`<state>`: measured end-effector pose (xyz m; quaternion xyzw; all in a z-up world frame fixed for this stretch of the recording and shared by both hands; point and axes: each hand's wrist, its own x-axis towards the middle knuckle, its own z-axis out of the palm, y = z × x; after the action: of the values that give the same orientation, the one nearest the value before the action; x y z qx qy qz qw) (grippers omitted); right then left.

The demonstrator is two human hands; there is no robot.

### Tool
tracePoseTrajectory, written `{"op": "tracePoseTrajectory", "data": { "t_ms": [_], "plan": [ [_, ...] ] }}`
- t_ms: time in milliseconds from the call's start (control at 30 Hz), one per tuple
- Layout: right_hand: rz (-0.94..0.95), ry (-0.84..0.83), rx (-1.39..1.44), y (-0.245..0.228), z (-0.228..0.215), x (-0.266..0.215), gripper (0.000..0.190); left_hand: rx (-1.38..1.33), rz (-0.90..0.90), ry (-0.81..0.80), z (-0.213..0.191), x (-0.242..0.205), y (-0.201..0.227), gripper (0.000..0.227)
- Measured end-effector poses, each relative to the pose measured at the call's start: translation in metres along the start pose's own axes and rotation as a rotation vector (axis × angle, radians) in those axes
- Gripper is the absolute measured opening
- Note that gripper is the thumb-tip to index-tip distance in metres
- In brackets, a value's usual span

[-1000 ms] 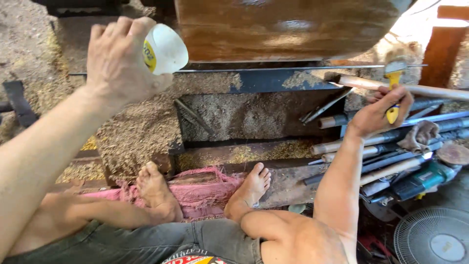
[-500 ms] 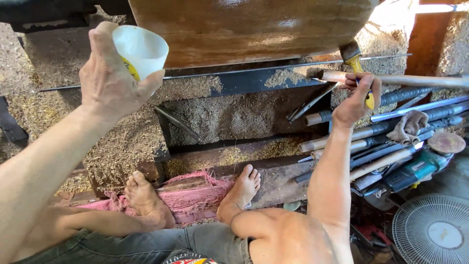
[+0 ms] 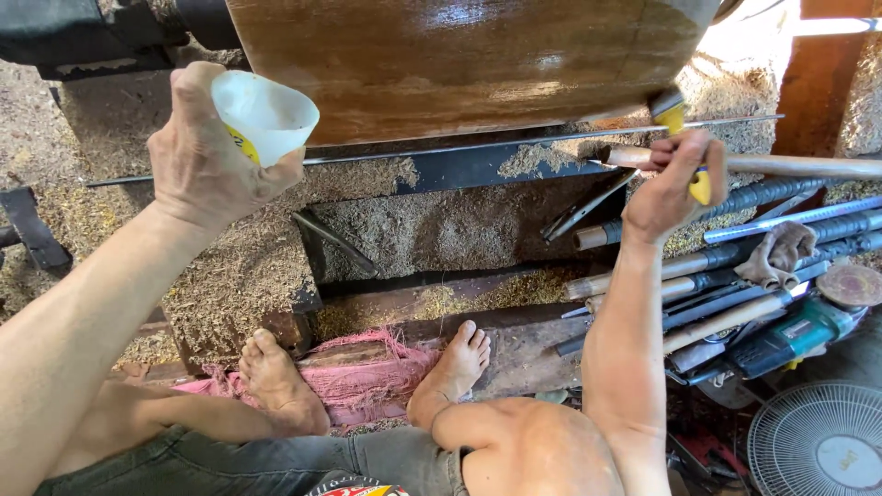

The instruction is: Applying a liquid finish to a large cylindrical wooden object mounted on a lathe using a brush.

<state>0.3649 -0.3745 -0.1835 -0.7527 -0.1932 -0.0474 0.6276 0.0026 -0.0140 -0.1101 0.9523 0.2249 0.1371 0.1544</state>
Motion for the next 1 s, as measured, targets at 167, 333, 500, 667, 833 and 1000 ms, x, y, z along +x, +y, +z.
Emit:
{"op": "tracePoseTrajectory", "data": {
  "t_ms": [167, 333, 500, 667, 833, 1000],
  "plan": [
    [0.012, -0.05, -0.056, -0.034, 0.007, 0.034, 0.035, 0.047, 0.023, -0.02, 0.01, -0.003, -0.011, 0.082],
    [0.121, -0.058, -0.069, -0.046, -0.006, 0.044, 0.032, 0.072, 0.037, -0.024, 0.005, 0.002, -0.004, 0.083],
    [0.1, 0.098, -0.168, -0.015, -0.058, 0.055, 0.03, 0.045, -0.022, -0.029, 0.002, 0.003, 0.006, 0.092],
    [-0.132, -0.128, -0.456, -0.06, -0.006, 0.018, 0.008, 0.078, -0.052, -0.1, -0.002, 0.002, 0.005, 0.089],
    [-0.652, -0.53, -0.598, -0.108, 0.067, -0.071, 0.008, 0.088, -0.131, -0.196, -0.01, 0.004, -0.002, 0.097],
    [-0.589, -0.654, -0.119, -0.079, 0.045, -0.079, 0.007, 0.108, -0.156, -0.157, -0.02, -0.01, -0.027, 0.094]
  ]
}}
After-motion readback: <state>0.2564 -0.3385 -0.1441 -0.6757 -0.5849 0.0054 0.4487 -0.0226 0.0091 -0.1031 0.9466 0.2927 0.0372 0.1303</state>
